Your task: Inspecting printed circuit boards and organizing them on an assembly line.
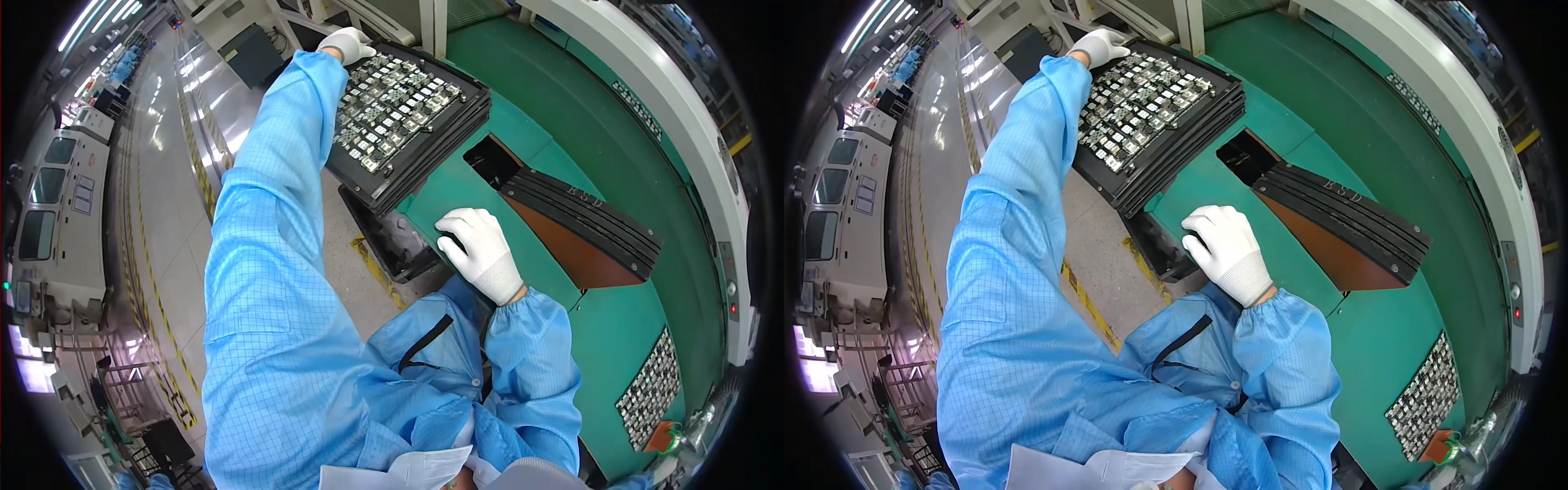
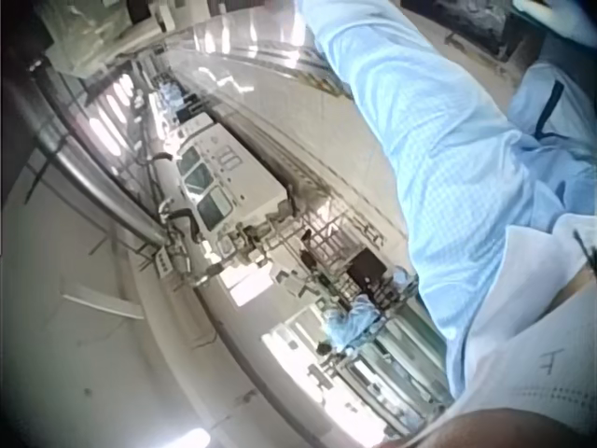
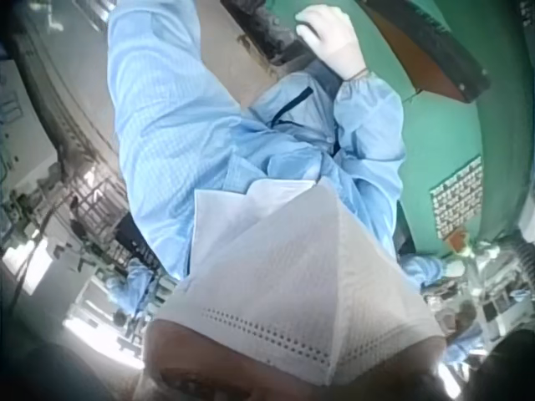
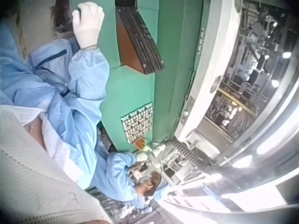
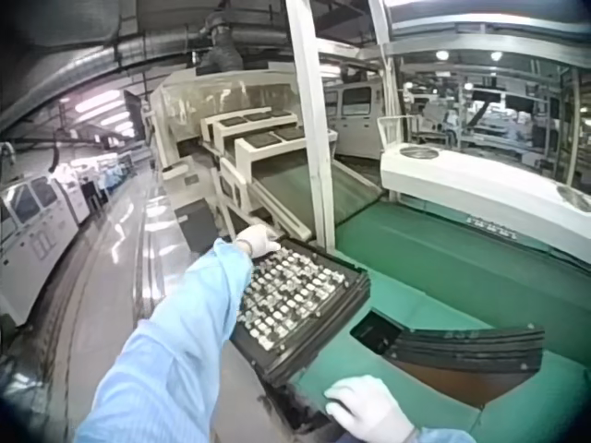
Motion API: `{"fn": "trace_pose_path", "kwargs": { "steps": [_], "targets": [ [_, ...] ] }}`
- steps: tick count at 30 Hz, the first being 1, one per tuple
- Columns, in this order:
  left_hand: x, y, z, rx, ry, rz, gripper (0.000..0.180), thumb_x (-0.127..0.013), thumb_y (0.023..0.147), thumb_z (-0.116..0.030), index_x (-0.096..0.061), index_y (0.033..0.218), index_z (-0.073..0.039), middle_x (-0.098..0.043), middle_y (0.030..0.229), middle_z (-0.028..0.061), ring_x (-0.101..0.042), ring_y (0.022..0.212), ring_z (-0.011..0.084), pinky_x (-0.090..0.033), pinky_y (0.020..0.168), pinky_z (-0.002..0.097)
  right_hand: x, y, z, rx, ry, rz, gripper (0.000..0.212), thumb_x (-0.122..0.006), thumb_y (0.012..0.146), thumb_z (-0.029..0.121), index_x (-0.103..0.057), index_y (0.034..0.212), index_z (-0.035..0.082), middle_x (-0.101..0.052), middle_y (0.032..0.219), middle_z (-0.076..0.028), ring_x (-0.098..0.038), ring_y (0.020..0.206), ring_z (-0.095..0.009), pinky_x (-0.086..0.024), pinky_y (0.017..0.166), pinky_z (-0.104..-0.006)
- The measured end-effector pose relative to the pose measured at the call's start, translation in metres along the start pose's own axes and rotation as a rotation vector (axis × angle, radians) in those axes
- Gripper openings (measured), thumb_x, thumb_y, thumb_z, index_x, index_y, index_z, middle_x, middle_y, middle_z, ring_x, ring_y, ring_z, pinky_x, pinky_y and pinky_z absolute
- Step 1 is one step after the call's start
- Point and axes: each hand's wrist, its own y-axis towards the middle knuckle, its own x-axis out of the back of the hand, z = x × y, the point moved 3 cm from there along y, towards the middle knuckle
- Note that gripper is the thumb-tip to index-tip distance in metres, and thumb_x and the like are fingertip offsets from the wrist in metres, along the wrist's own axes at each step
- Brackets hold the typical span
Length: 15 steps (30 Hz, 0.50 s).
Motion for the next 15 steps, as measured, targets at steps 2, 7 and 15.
{"fn": "trace_pose_path", "kwargs": {
  "steps": [2, 7, 15],
  "targets": [
    [-0.008, 0.013, -0.006, 0.031, 0.112, -0.026, 0.051, -0.072, 0.091, -0.044, -0.069, 0.131, -0.013, -0.068, 0.132, 0.0125, -0.064, 0.122, 0.0335, -0.051, 0.104, 0.0441, 0.002, -0.002, -0.001, 0.016, 0.011, -0.012, 0.018, -0.068, 0.089, 0.015, -0.069, 0.105, 0.006, -0.066, 0.109, -0.008, -0.06, 0.103, -0.029, -0.047, 0.094, -0.0405],
    [-0.016, 0.034, -0.009, 0.122, 0.174, -0.012, 0.042, -0.071, 0.093, -0.04, -0.072, 0.125, -0.013, -0.07, 0.126, 0.0147, -0.066, 0.118, 0.035, -0.054, 0.099, 0.0482, 0.003, -0.001, -0.006, 0.017, 0.016, -0.01, 0.018, -0.068, 0.089, 0.016, -0.069, 0.105, 0.007, -0.067, 0.109, -0.008, -0.061, 0.103, -0.029, -0.047, 0.093, -0.0399],
    [-0.003, 0.017, -0.054, -0.379, -0.068, -0.006, 0.062, -0.068, 0.09, -0.057, -0.067, 0.135, -0.014, -0.068, 0.132, 0.0159, -0.064, 0.121, 0.0368, -0.05, 0.104, 0.0426, 0.005, -0.001, -0.008, 0.018, 0.041, 0.008, 0.016, -0.067, 0.09, 0.016, -0.069, 0.104, 0.007, -0.067, 0.108, -0.007, -0.06, 0.102, -0.029, -0.046, 0.093, -0.04]
  ]
}}
